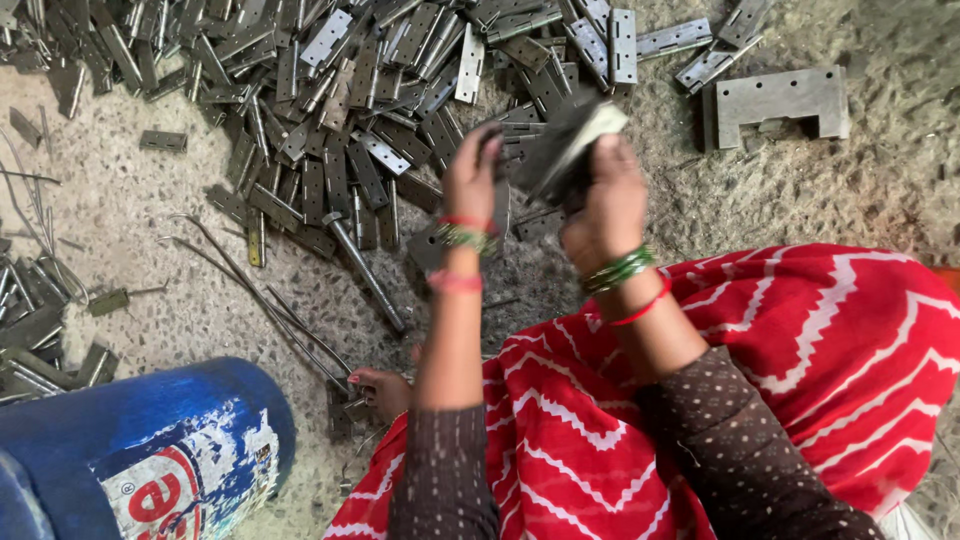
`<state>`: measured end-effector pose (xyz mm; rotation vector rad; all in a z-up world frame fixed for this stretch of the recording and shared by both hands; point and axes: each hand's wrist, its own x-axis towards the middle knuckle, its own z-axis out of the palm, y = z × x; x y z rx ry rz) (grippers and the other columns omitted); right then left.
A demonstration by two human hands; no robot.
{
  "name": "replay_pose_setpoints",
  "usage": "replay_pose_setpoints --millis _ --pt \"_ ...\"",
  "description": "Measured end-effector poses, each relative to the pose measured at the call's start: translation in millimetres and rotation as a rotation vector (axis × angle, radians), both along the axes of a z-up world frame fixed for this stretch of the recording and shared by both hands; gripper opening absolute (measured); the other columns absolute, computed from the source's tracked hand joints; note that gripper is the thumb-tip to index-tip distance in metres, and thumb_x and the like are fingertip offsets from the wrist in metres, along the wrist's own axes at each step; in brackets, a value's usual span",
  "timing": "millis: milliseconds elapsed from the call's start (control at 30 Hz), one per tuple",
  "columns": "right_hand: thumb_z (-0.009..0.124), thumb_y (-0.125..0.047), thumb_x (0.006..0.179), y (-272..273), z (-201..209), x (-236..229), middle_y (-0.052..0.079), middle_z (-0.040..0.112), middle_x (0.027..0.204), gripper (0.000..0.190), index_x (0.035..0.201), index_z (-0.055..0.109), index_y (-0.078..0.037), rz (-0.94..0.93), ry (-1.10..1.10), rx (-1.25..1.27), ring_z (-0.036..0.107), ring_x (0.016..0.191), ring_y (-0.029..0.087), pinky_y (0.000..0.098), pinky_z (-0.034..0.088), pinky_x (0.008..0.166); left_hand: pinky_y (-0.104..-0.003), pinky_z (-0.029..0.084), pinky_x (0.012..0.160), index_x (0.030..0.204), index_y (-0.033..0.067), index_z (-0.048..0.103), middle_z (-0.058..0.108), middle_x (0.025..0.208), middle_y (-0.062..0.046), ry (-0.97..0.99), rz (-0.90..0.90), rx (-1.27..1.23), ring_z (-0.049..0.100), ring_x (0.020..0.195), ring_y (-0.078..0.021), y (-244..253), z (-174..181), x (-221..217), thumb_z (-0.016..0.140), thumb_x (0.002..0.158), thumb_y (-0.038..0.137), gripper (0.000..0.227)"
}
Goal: The person sits on the floor and assembles metal hinges by inserting pins into hinge plates. They pick up a hinge plate, insert a pin, and place the assembled hinge into a blue bucket. The process is repeated continuously.
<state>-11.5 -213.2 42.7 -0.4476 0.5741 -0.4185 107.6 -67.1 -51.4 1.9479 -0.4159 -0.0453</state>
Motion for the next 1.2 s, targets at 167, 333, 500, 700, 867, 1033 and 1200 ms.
replay_pose_setpoints --millis 167,333,500,700,867,1033,1200 --pt "0.045 -0.026 0.109 -35.6 -2.7 -8.7 0.006 0.069 0.111 0.027 0.124 0.060 -0.009 -0.208 -0.017 0.053 0.067 0.098 0.020 0.0372 0.058 0.086 -0.044 0.059 0.083 0.127 0.0169 0.063 0.066 0.130 -0.012 -0.073 -0.153 0.829 0.072 0.099 -0.0311 -45.5 -35.2 26.3 0.050 0.103 0.015 0.028" --pt "0.050 -0.029 0.117 -39.0 -21.8 -10.0 0.006 0.070 0.108 0.027 0.118 0.066 -0.007 -0.021 -0.232 0.245 0.066 0.098 0.023 0.0394 0.056 0.090 -0.047 0.055 0.092 0.116 0.0123 0.065 0.072 0.116 -0.021 0.123 -0.012 0.880 0.067 0.107 -0.0389 -63.9 -30.7 37.8 0.058 0.104 0.038 0.029" --pt "0.047 -0.034 0.111 -35.3 -11.9 -9.4 0.005 0.072 0.112 0.032 0.117 0.067 -0.010 0.080 -0.074 0.265 0.068 0.101 0.023 0.0395 0.055 0.095 -0.048 0.056 0.083 0.120 0.0162 0.066 0.066 0.121 -0.015 -0.479 -0.115 0.608 0.068 0.101 -0.0391 -31.0 6.4 18.7 0.061 0.092 0.010 0.030" --pt "0.046 -0.031 0.114 -29.8 -10.8 -6.8 0.004 0.073 0.118 0.032 0.124 0.067 -0.009 0.110 -0.093 0.262 0.067 0.107 0.021 0.0384 0.053 0.101 -0.047 0.055 0.079 0.145 0.0293 0.058 0.063 0.125 -0.014 -0.330 0.112 0.610 0.069 0.091 -0.0381 41.6 10.7 -62.3 0.059 0.095 0.009 0.054" --pt "0.046 -0.032 0.110 -24.5 -15.6 -4.4 0.003 0.073 0.117 0.030 0.119 0.067 -0.013 0.179 -0.029 0.337 0.066 0.105 0.020 0.0407 0.052 0.101 -0.052 0.053 0.083 0.140 0.0205 0.059 0.063 0.116 -0.013 -0.347 0.134 0.842 0.066 0.095 -0.0391 68.6 -36.1 -89.0 0.064 0.095 0.024 0.045" --pt "0.048 -0.027 0.112 -24.2 -43.1 1.5 0.003 0.074 0.122 0.028 0.122 0.068 -0.010 0.164 -0.071 0.364 0.069 0.109 0.019 0.0392 0.053 0.104 -0.051 0.053 0.083 0.134 0.0080 0.061 0.066 0.110 -0.013 -0.511 0.159 0.967 0.066 0.091 -0.0352 63.6 -82.1 -86.3 0.062 0.093 0.020 0.043" --pt "0.055 -0.030 0.110 -31.3 -64.1 9.4 0.002 0.073 0.113 0.022 0.117 0.068 -0.013 0.197 0.029 0.332 0.067 0.102 0.017 0.0378 0.054 0.094 -0.045 0.054 0.085 0.136 0.0026 0.062 0.067 0.108 -0.013 -0.622 0.187 1.013 0.067 0.094 -0.0309 58.7 -91.4 -80.8 0.057 0.100 0.016 0.038"
